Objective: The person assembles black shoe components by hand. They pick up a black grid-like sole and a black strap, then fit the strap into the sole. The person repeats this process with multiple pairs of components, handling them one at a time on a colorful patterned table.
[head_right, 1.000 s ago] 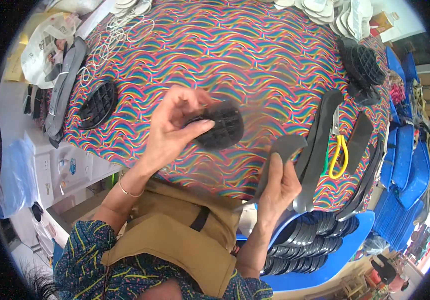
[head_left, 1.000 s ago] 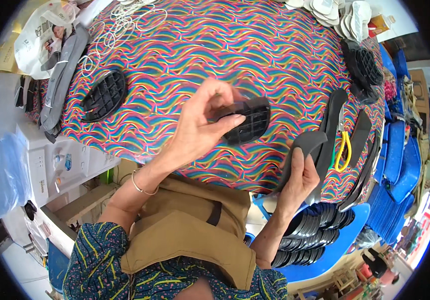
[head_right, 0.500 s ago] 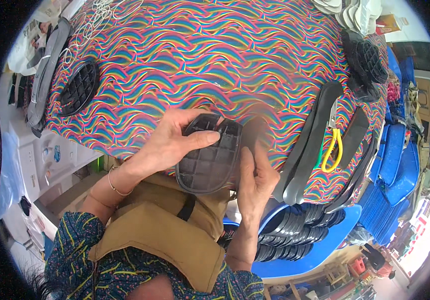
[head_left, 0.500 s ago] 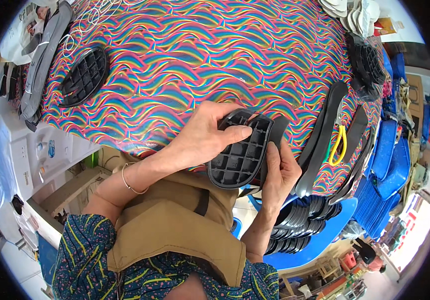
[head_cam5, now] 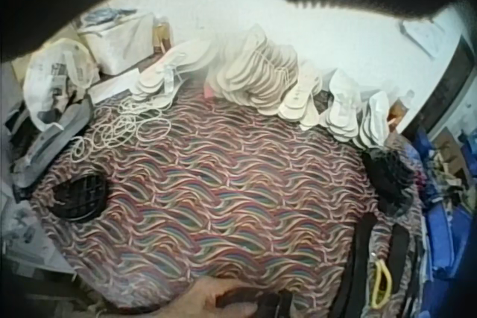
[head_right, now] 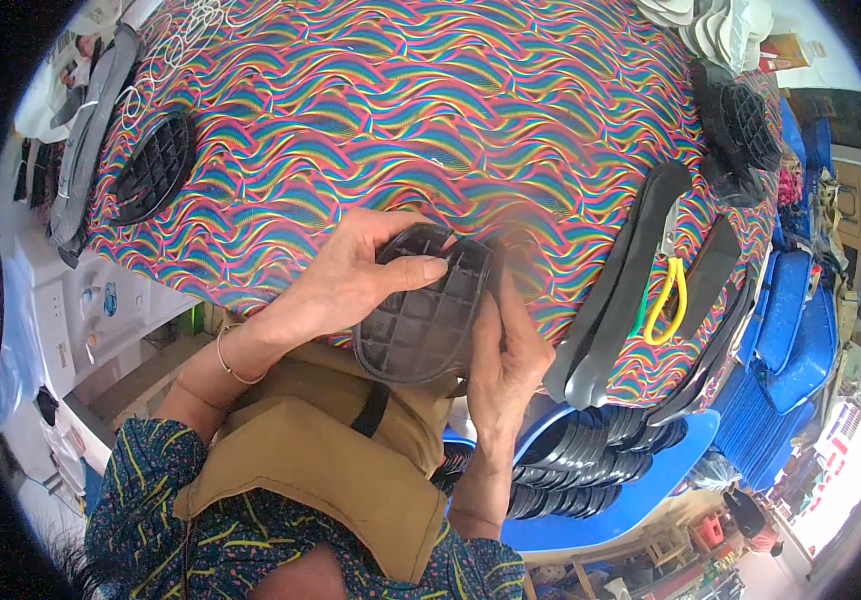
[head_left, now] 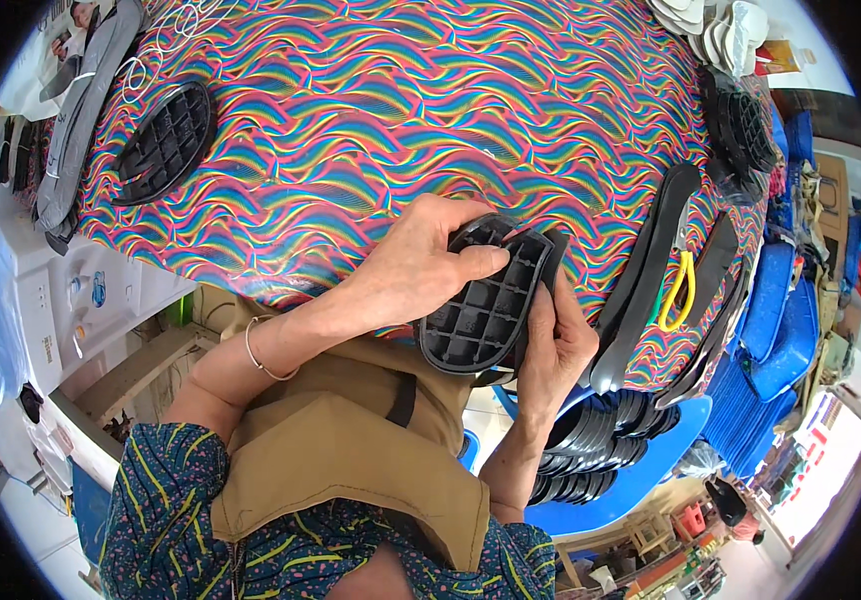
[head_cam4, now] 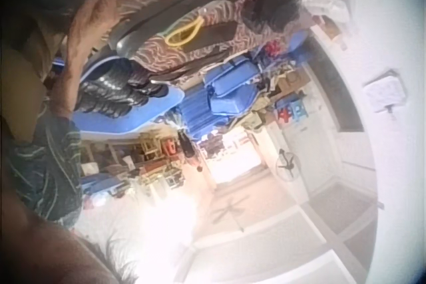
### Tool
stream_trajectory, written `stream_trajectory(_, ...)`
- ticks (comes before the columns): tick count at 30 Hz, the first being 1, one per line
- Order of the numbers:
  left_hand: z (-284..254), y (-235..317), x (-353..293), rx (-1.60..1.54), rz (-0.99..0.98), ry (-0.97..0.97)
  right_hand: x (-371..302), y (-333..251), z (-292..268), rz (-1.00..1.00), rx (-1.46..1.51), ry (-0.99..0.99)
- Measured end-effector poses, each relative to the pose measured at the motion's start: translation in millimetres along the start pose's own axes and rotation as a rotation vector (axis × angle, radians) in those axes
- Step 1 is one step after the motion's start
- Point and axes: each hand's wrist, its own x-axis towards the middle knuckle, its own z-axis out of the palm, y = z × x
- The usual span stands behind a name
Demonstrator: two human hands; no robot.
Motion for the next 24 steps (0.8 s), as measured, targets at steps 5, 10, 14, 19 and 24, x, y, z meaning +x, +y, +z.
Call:
stream_trajectory(5,0.7,-2.4,2.6,-0.022,-0.029,0.02,-2.5,-2.5,-3.8,-0.036,-0.153,-0.02)
stream_trajectory(10,4.3,3.2,5.1,0.064,0.011,0.086,1.7,-13.1,-9.9,-0.177,-0.253,-0.071)
stream_trajectory(14,1.2,15.3,6.6,0.044,0.123,0.115,-4.2,-23.5,-13.2,-0.193,-0.243,-0.057)
stream_trajectory(19,3.1,23.1,12.1,0.007,0.219,0.24,-23.3,-14.8,-8.0,0.025,-0.041,-0.04)
stream_trajectory(24,0.2,30.2,8.2,0.11,0.237,0.256,-32.2,-10.8,-0.6,-0.113,-0.106,0.026)
